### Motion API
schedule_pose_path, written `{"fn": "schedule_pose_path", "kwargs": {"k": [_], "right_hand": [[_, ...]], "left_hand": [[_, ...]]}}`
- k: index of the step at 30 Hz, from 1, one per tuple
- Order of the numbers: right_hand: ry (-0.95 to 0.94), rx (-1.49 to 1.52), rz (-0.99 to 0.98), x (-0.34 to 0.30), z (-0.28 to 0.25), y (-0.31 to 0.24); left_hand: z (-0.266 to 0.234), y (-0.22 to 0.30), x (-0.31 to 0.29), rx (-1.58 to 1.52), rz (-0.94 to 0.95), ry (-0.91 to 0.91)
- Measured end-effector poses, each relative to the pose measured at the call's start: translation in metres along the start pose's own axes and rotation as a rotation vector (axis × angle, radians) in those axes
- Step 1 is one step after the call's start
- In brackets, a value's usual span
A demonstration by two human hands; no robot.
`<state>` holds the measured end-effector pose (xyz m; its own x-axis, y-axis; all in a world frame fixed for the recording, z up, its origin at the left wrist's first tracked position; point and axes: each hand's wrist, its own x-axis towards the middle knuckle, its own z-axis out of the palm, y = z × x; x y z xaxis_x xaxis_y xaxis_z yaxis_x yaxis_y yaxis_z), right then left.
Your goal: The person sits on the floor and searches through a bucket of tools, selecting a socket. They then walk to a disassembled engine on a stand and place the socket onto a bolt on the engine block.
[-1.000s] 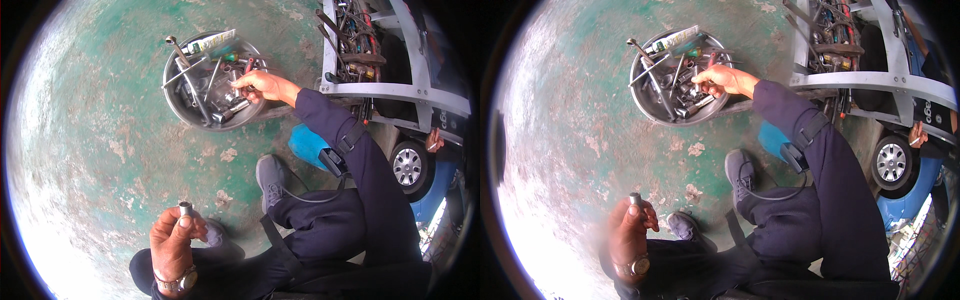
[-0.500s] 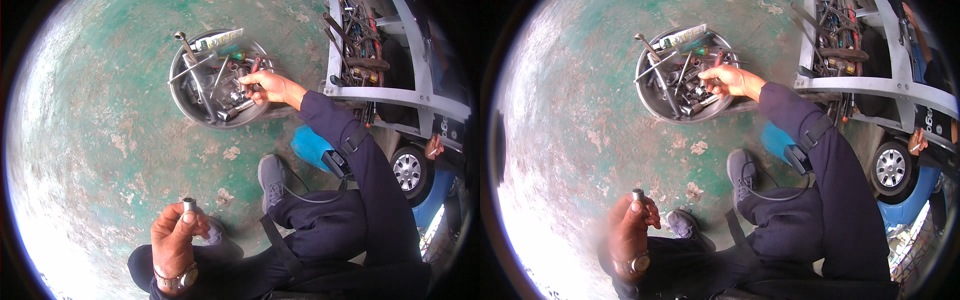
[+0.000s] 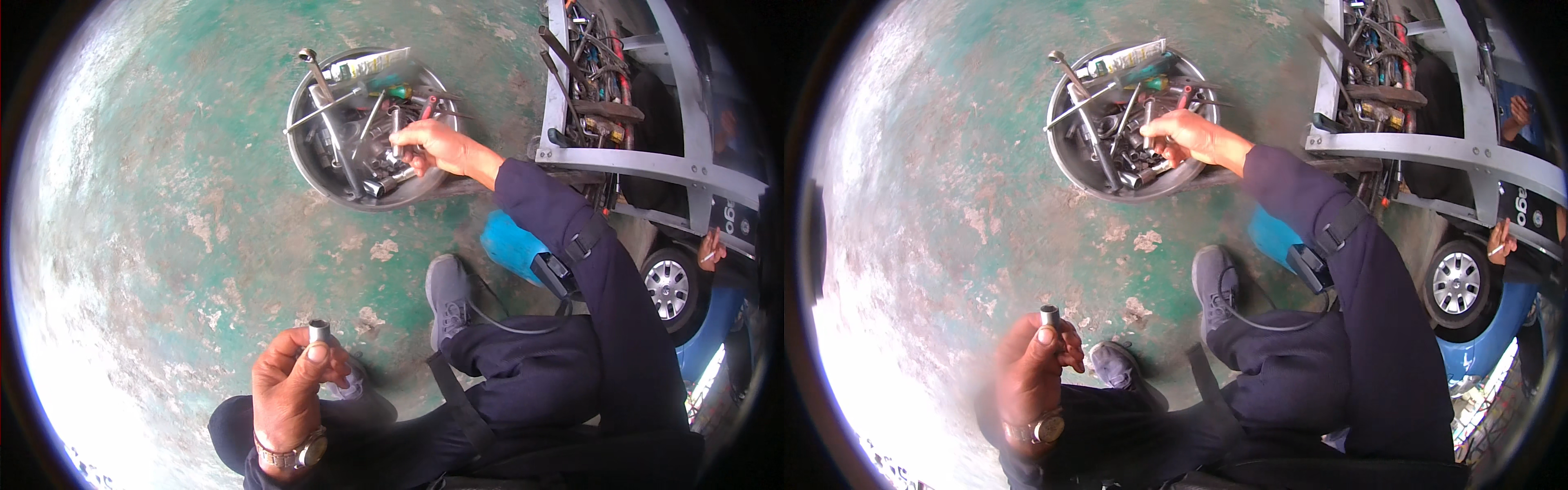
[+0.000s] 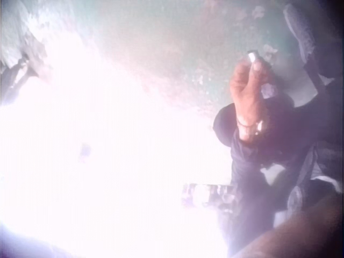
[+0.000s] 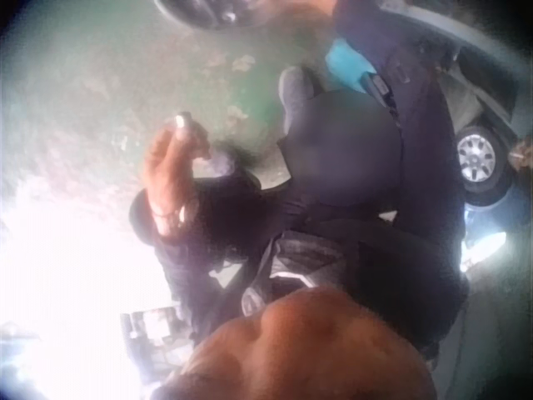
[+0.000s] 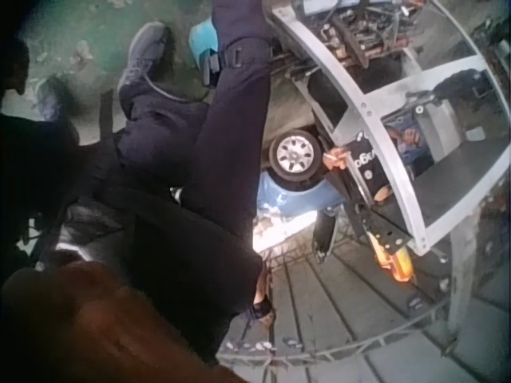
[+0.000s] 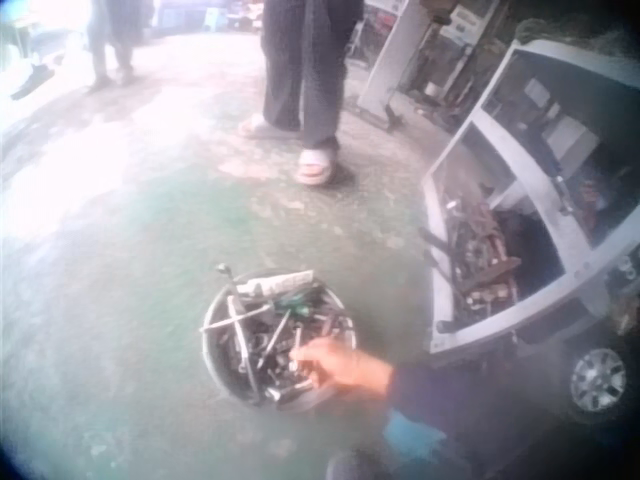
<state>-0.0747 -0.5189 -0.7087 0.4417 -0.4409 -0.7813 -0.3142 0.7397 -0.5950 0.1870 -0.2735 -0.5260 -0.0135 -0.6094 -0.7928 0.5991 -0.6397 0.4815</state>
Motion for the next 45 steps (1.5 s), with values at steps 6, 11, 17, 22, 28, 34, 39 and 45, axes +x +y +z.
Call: {"fn": "schedule_pose_path", "kwargs": {"k": [6, 11, 17, 22, 28, 34, 39, 45], "right_hand": [[0.296, -1.078, -0.786, -0.005, 0.017, 0.007], [0.188, -1.182, -1.018, -0.010, 0.017, 0.006], [0.184, -1.230, -1.038, -0.011, 0.017, 0.007], [0.323, -1.179, -0.952, -0.010, 0.012, 0.005], [0.709, -1.253, -0.721, -0.012, -0.015, -0.012], [0.758, -1.300, -0.571, -0.017, -0.021, -0.011], [0.699, -1.435, -0.716, -0.018, -0.020, -0.012], [0.678, -1.504, -0.819, -0.001, -0.016, -0.034]], "left_hand": [[0.001, 0.000, 0.000, -0.010, -0.002, 0.007], [0.000, -0.001, -0.001, -0.015, -0.002, 0.017], [0.000, -0.001, -0.003, -0.015, 0.004, 0.004], [-0.001, -0.001, -0.005, -0.036, 0.010, -0.006], [-0.003, -0.002, -0.007, -0.011, 0.026, 0.000], [-0.006, -0.003, -0.005, -0.013, 0.035, -0.026], [-0.006, -0.004, -0.005, -0.024, 0.028, -0.027], [-0.008, -0.004, -0.003, -0.014, 0.032, -0.022]]}}
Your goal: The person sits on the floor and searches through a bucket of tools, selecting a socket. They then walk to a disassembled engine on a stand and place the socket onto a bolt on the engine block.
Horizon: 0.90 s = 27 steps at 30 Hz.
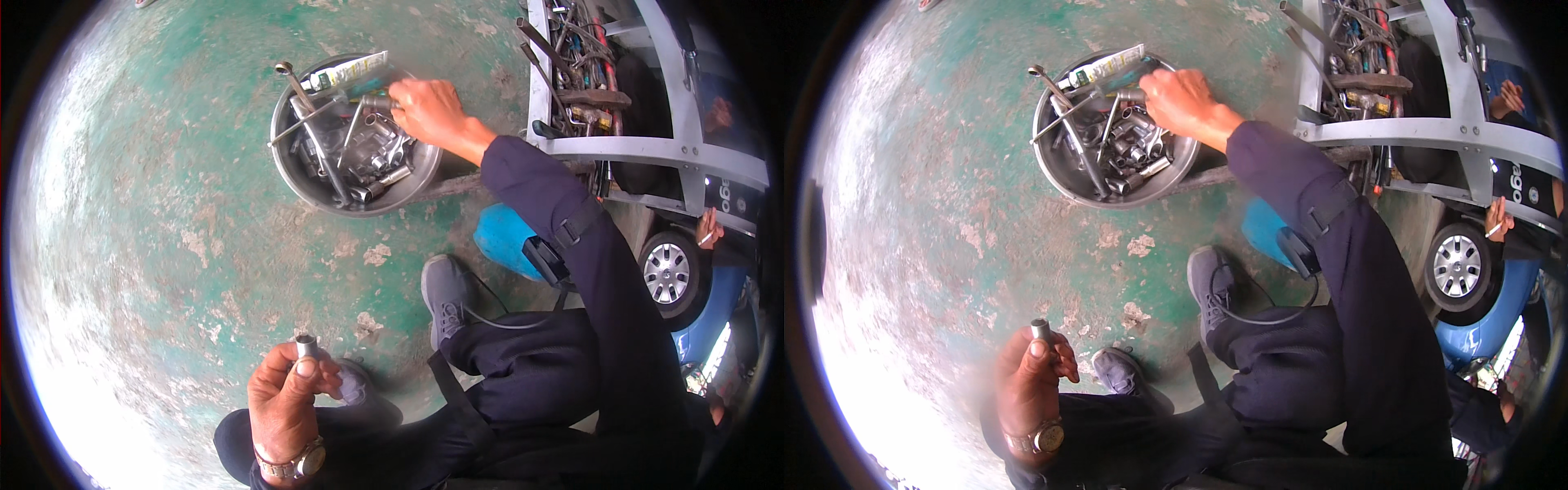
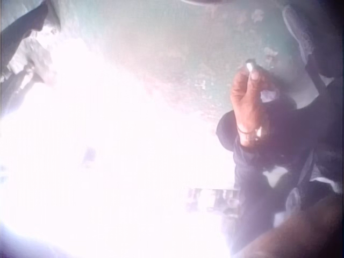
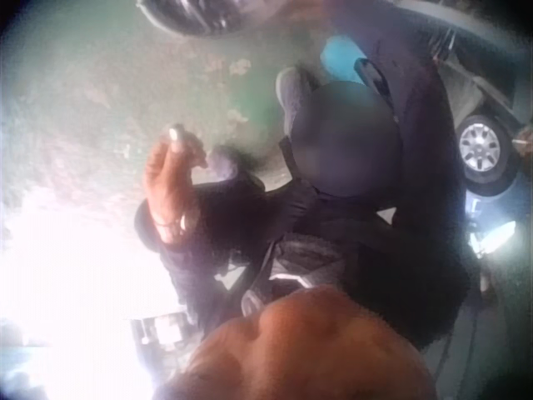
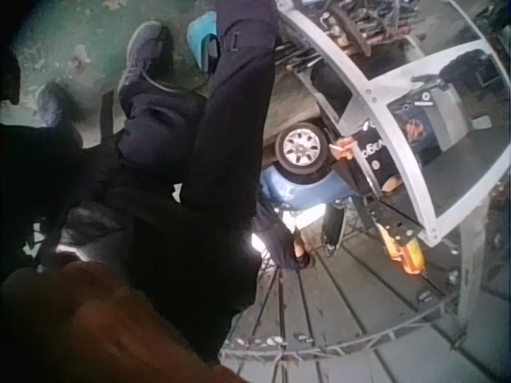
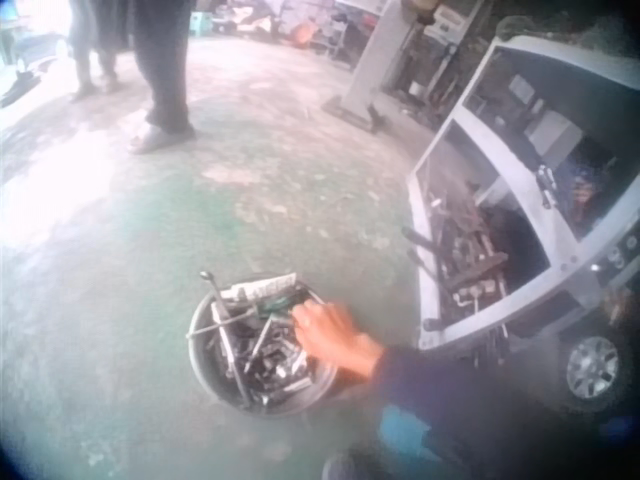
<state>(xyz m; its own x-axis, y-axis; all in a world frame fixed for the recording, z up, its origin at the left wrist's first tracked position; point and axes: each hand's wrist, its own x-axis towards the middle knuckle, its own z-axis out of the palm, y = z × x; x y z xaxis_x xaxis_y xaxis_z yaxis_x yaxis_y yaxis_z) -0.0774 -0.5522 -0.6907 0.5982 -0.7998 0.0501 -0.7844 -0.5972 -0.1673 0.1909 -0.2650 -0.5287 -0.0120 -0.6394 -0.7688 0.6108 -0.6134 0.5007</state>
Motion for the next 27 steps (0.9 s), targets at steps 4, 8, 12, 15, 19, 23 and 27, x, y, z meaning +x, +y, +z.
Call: {"fn": "schedule_pose_path", "kwargs": {"k": [4, 8, 12, 15, 19, 23, 27], "right_hand": [[0.179, 0.024, -0.039, 0.012, 0.006, -0.002], [-0.054, 0.190, -0.282, -0.011, 0.021, -0.019], [-0.347, 0.267, -0.322, -0.031, 0.033, -0.033], [-0.386, 0.255, -0.365, -0.028, 0.038, -0.040], [-0.413, 0.260, -0.338, -0.022, 0.040, -0.045], [-0.384, 0.282, -0.276, -0.025, 0.038, -0.043], [-0.485, 0.210, -0.292, -0.020, 0.041, -0.040]], "left_hand": [[0.000, 0.001, 0.002, -0.002, 0.010, 0.003], [0.000, 0.003, 0.002, -0.010, 0.000, 0.012], [0.000, 0.002, 0.003, 0.006, 0.000, 0.000], [0.000, 0.001, 0.004, 0.015, 0.006, 0.001], [0.000, 0.002, 0.005, 0.020, 0.018, 0.000], [-0.001, 0.002, 0.006, 0.021, 0.020, -0.005], [0.000, 0.001, 0.004, 0.022, 0.019, -0.007]]}}
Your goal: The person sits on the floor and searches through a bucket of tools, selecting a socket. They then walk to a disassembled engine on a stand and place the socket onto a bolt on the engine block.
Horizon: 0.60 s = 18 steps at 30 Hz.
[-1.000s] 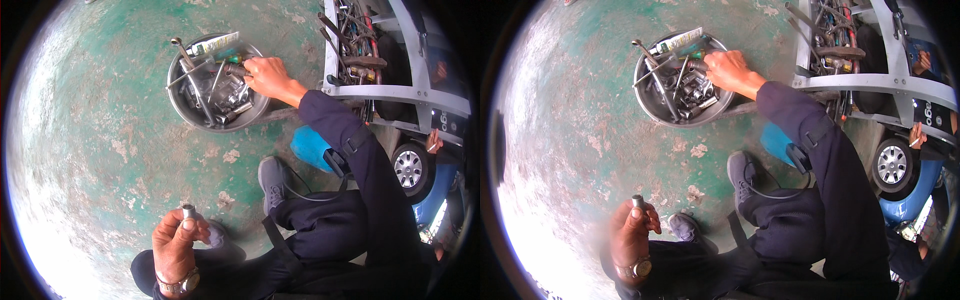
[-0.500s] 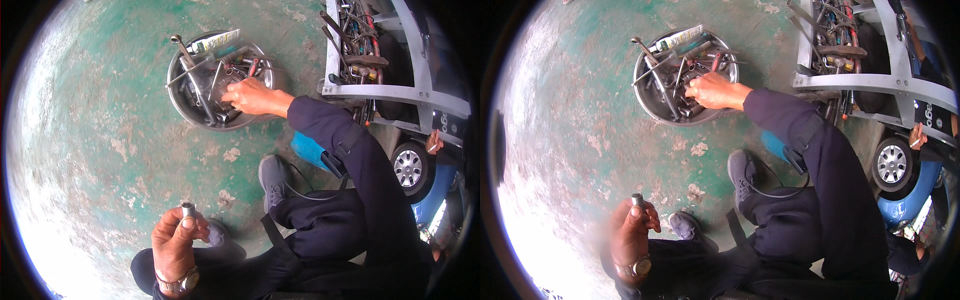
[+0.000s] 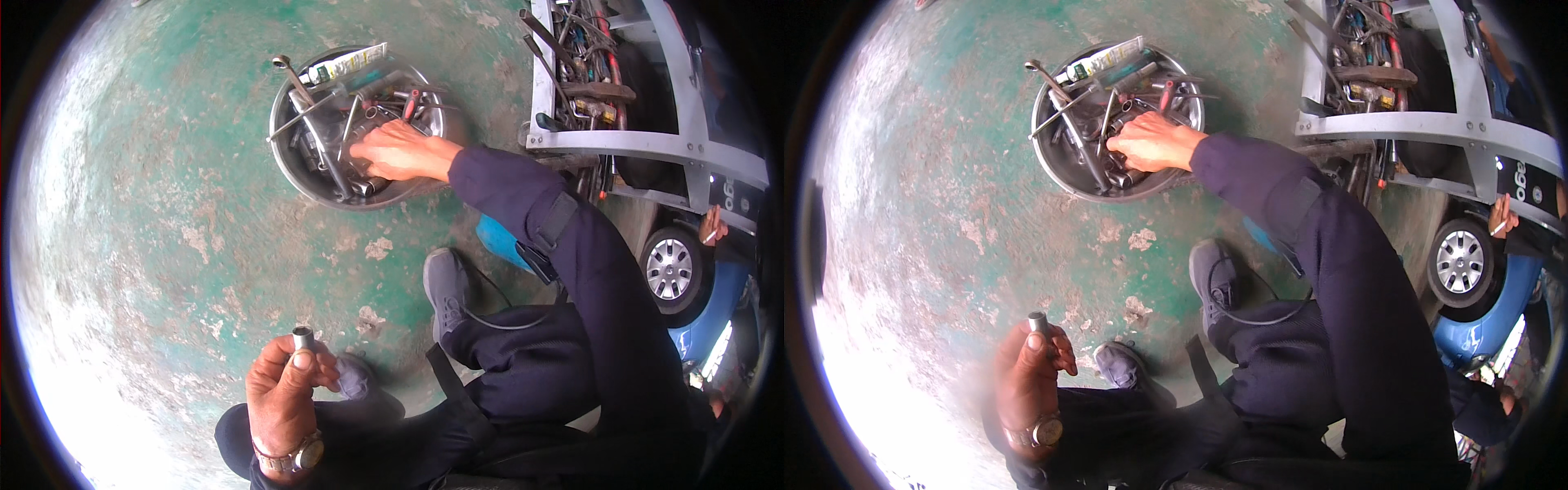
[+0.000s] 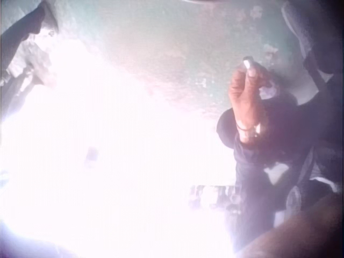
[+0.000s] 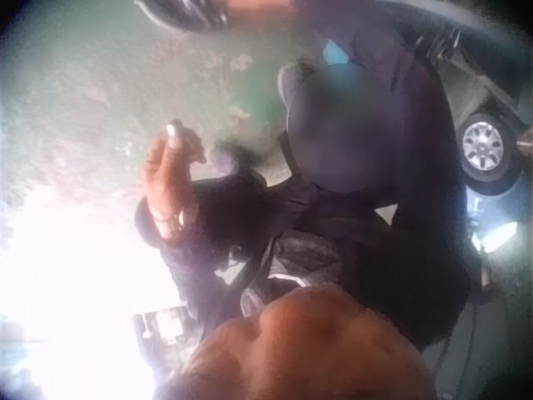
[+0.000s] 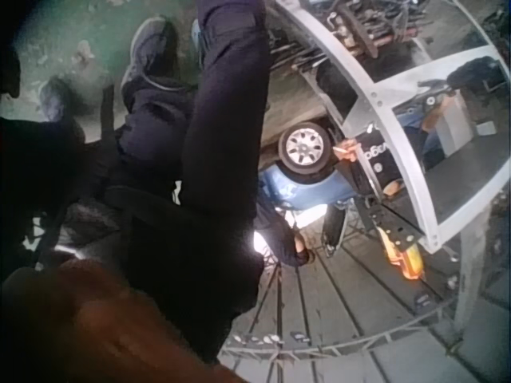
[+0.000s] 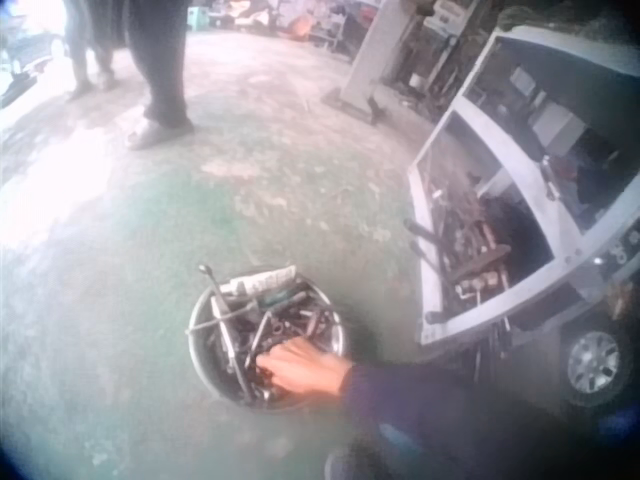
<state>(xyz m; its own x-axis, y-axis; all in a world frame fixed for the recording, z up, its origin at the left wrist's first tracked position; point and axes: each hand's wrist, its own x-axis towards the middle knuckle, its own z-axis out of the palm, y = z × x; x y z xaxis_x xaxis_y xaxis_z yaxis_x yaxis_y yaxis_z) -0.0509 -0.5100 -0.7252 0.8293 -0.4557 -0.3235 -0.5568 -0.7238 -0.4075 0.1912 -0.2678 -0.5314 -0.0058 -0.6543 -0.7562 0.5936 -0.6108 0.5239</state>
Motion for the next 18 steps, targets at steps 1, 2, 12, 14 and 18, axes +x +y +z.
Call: {"fn": "schedule_pose_path", "kwargs": {"k": [1, 2, 12, 14, 18], "right_hand": [[-0.026, -0.015, 0.012, 0.002, 0.001, 0.000], [-0.020, -0.021, 0.000, 0.003, 0.001, 0.002], [0.103, -0.155, -0.053, -0.001, 0.005, 0.010], [0.055, -0.159, -0.023, -0.004, 0.004, 0.010], [0.027, -0.088, 0.027, -0.006, 0.004, 0.005]], "left_hand": [[0.000, 0.001, 0.000, 0.002, 0.000, -0.004], [0.001, 0.002, 0.000, 0.006, 0.000, 0.006], [0.002, 0.000, -0.007, -0.017, 0.022, 0.022], [0.001, -0.001, -0.010, -0.025, 0.028, 0.018], [0.003, 0.000, -0.013, -0.021, 0.039, -0.005]]}}
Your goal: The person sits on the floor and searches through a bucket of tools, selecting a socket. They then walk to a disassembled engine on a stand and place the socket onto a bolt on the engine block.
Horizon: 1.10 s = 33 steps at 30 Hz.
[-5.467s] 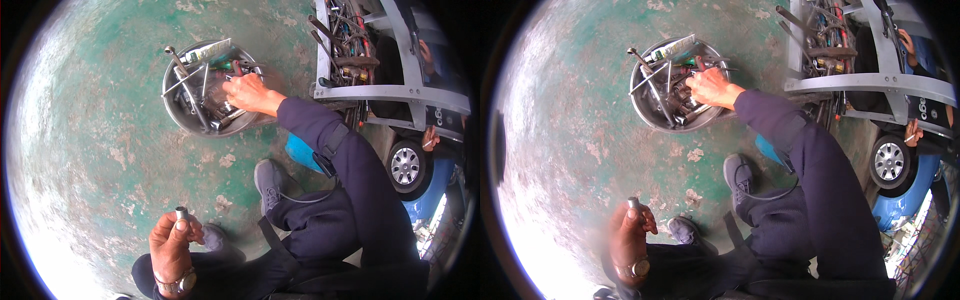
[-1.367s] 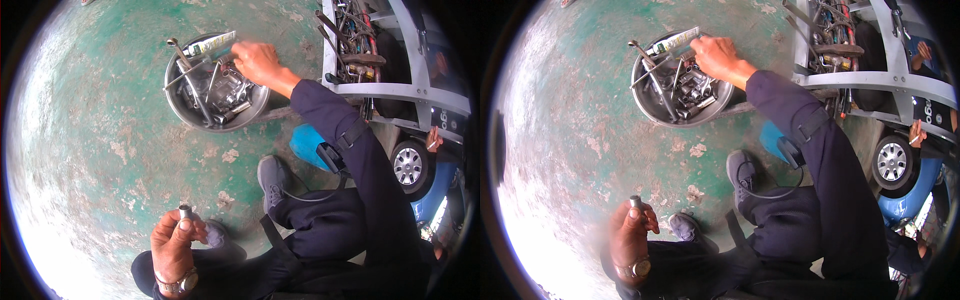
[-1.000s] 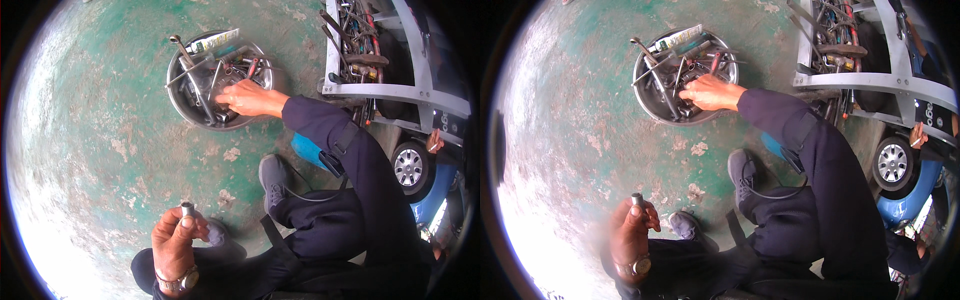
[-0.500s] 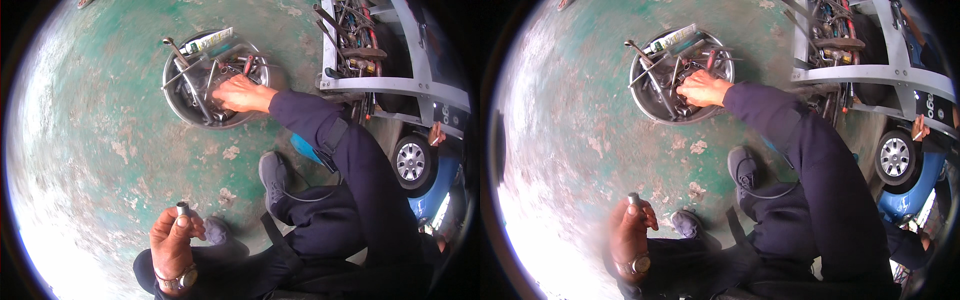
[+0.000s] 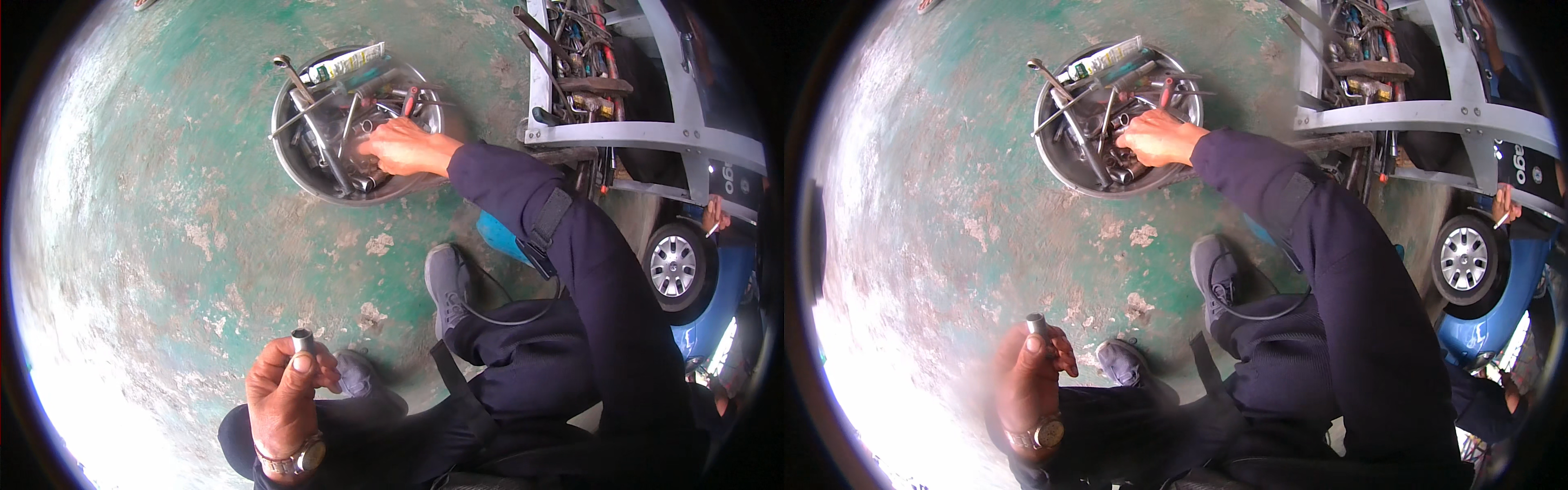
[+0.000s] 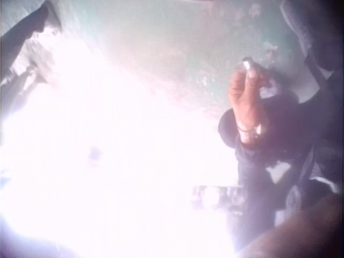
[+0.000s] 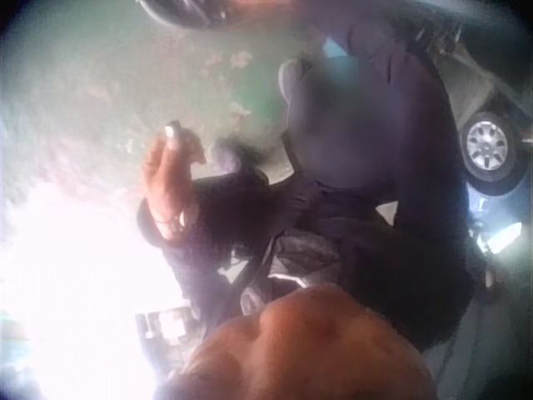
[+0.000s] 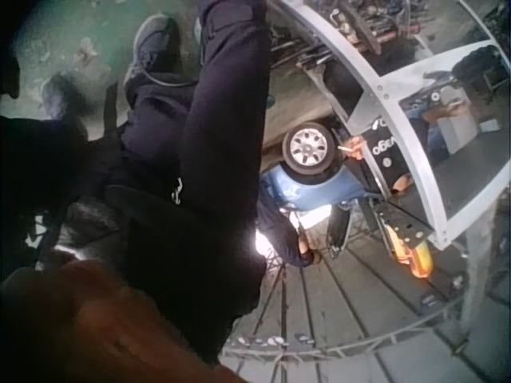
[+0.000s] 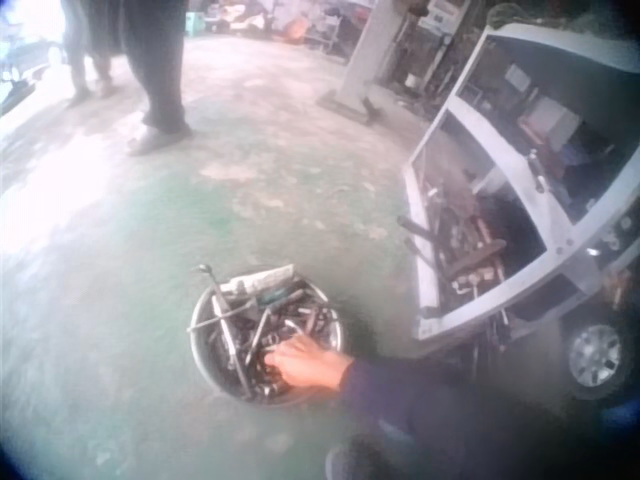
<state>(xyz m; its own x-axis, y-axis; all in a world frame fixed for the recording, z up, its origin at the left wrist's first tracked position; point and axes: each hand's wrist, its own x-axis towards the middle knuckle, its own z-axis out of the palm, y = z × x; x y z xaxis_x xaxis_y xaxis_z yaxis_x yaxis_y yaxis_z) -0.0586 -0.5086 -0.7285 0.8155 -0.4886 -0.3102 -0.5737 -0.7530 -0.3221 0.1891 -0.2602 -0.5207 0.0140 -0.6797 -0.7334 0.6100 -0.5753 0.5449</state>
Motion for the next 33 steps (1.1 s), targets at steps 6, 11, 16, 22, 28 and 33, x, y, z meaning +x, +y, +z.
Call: {"fn": "schedule_pose_path", "kwargs": {"k": [6, 11, 16, 22, 28, 33], "right_hand": [[-0.026, 0.081, 0.025, 0.009, -0.002, -0.005], [-0.027, -0.002, 0.031, 0.013, 0.000, -0.010], [0.029, -0.046, -0.018, 0.012, 0.004, -0.015], [-0.025, -0.076, -0.055, 0.016, 0.001, -0.015], [-0.227, 0.372, 0.048, 0.006, -0.009, 0.006], [-0.411, 1.134, 0.544, -0.017, -0.018, 0.018]], "left_hand": [[0.002, 0.000, -0.001, 0.020, 0.002, 0.020], [0.002, 0.001, 0.000, 0.025, 0.004, 0.022], [0.002, -0.003, -0.001, 0.014, 0.006, 0.009], [0.001, -0.001, 0.000, 0.001, 0.013, -0.005], [0.001, -0.002, -0.001, 0.022, -0.015, -0.009], [0.006, -0.002, 0.002, 0.018, -0.059, -0.003]]}}
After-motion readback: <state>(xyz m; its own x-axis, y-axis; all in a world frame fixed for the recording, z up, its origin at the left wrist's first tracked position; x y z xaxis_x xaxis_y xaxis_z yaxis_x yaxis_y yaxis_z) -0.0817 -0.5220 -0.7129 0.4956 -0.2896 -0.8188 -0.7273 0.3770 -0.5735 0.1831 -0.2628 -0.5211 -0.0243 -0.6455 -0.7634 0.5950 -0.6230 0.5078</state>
